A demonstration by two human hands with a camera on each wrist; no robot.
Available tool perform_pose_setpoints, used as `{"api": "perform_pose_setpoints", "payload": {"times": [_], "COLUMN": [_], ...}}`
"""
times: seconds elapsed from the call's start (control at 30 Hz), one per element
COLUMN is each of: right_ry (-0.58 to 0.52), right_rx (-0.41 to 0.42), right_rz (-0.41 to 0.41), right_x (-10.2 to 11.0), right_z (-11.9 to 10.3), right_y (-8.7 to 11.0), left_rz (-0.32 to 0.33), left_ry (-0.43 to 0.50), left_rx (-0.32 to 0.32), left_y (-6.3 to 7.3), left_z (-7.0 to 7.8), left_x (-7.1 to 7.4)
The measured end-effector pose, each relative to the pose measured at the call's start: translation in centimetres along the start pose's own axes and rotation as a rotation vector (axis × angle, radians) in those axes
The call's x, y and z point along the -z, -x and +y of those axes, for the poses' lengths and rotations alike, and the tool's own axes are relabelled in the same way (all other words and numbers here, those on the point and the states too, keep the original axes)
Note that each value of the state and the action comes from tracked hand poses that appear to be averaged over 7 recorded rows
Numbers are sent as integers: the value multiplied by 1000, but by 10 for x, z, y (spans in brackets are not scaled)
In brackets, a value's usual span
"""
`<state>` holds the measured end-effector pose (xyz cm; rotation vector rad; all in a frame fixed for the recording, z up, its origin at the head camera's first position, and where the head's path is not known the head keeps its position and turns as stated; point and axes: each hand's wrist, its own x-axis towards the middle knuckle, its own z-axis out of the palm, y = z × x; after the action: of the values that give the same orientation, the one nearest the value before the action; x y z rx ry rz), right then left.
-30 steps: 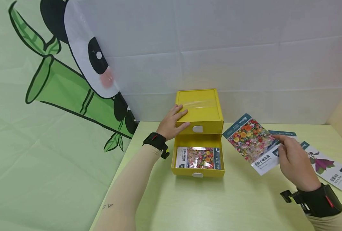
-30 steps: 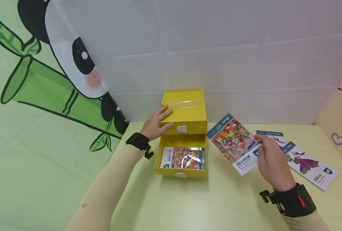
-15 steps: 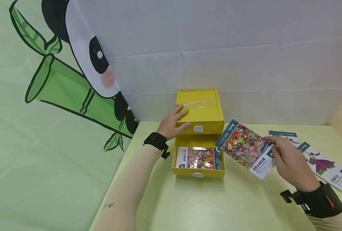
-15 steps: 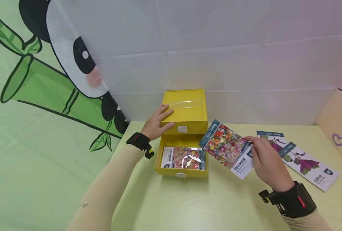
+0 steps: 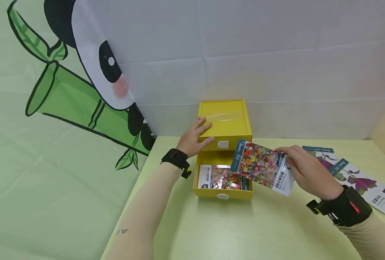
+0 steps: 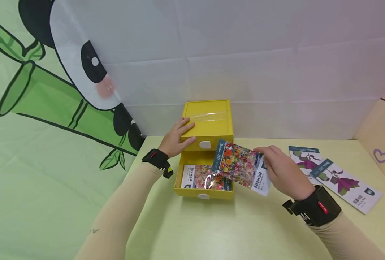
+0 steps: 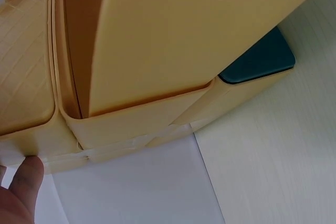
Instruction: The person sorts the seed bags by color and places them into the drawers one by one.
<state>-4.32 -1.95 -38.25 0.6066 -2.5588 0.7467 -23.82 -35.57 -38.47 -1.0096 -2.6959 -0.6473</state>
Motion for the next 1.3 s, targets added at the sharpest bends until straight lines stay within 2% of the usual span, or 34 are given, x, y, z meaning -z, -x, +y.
{"api": "perform_pose_setpoints", "payload": {"times": [0.27, 0.63, 1.0, 1.3], "right_ry": [-40, -80, -108, -152], "right_rx": [-14, -19, 41, 28], "right_rz": [-95, -203, -234, -304], "right_x": [-2, -10, -21, -29], "right_z": [-3, 5, 8, 12], "right_y": [-17, -36, -59, -73], "left_rz": [-8, -16, -1, 11], "left_ry": [-6, -8, -24, -23], "left_rx": [14, 35, 46, 47], "left_y": [-2, -7, -11, -13], "left_z": [1, 2, 2, 3], "left_x": [-2, -3, -5, -7]}}
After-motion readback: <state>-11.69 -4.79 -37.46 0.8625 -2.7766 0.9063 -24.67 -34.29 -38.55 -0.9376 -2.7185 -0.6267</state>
